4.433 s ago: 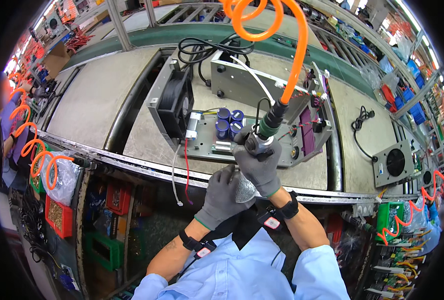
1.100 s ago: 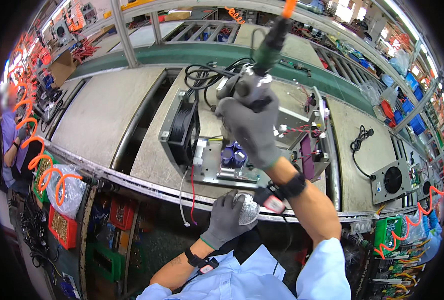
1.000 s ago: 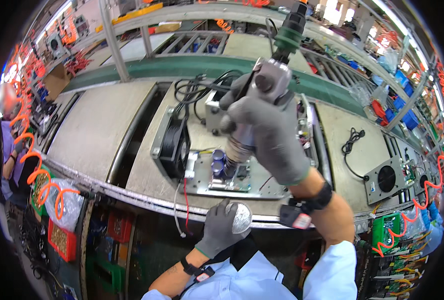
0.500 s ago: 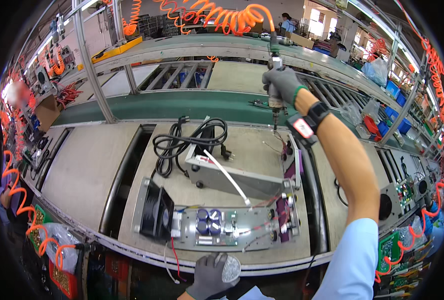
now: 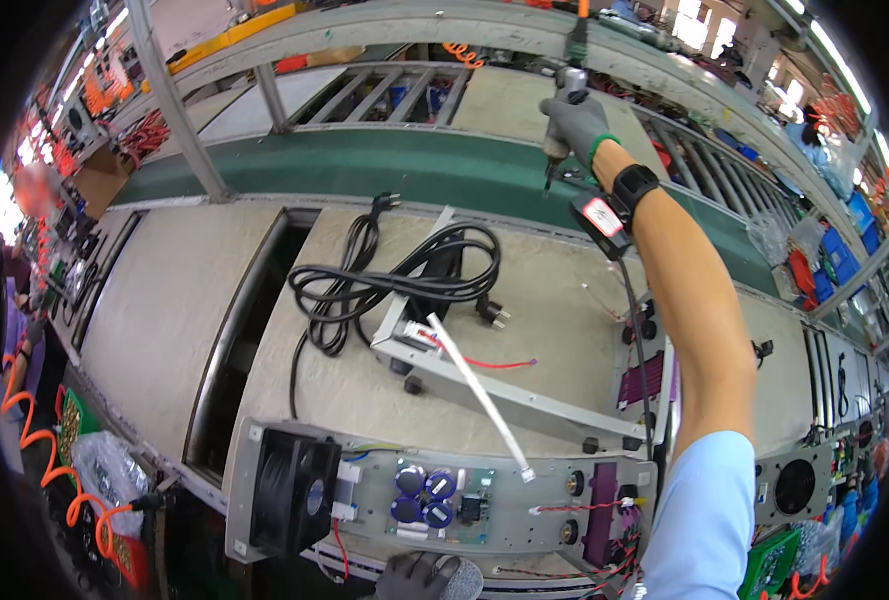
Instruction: Assemble internal components, wiring, and circuit boards into an inverter chassis on a production line.
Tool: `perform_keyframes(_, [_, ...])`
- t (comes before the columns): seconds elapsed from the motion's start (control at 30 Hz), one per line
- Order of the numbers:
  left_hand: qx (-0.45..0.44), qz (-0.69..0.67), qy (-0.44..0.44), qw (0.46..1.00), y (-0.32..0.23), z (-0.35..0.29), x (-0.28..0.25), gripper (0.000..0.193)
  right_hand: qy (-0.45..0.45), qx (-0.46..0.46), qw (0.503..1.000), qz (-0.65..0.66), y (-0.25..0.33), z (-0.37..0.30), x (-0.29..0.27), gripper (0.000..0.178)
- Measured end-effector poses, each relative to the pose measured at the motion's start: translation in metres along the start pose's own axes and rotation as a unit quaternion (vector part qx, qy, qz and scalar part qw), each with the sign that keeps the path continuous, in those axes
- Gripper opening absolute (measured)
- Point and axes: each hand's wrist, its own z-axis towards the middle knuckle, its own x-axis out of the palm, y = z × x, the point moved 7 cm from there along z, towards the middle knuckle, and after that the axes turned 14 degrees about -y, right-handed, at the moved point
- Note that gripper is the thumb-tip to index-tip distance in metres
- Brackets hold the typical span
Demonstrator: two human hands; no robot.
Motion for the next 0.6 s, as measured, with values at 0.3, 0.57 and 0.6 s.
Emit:
perform_keyframes(0.3, [-0.003,0.008,-0.012,1.000,-0.001,0.010,-0.010,0.084,0.263,-0.142,0.919,-0.258,0.109,-0.170,-0.067,0.036])
perform_keyframes(0.57, [-0.061,-0.027,-0.158,0.985,-0.007,-0.023,-0.064,0.086,0.178,-0.510,0.840,-0.052,0.299,-0.453,-0.178,0.031])
perform_keyframes(0.6, [-0.075,0.000,-0.176,0.982,-0.005,-0.036,-0.076,0.087,0.215,-0.435,0.873,-0.048,0.287,-0.484,-0.183,0.027])
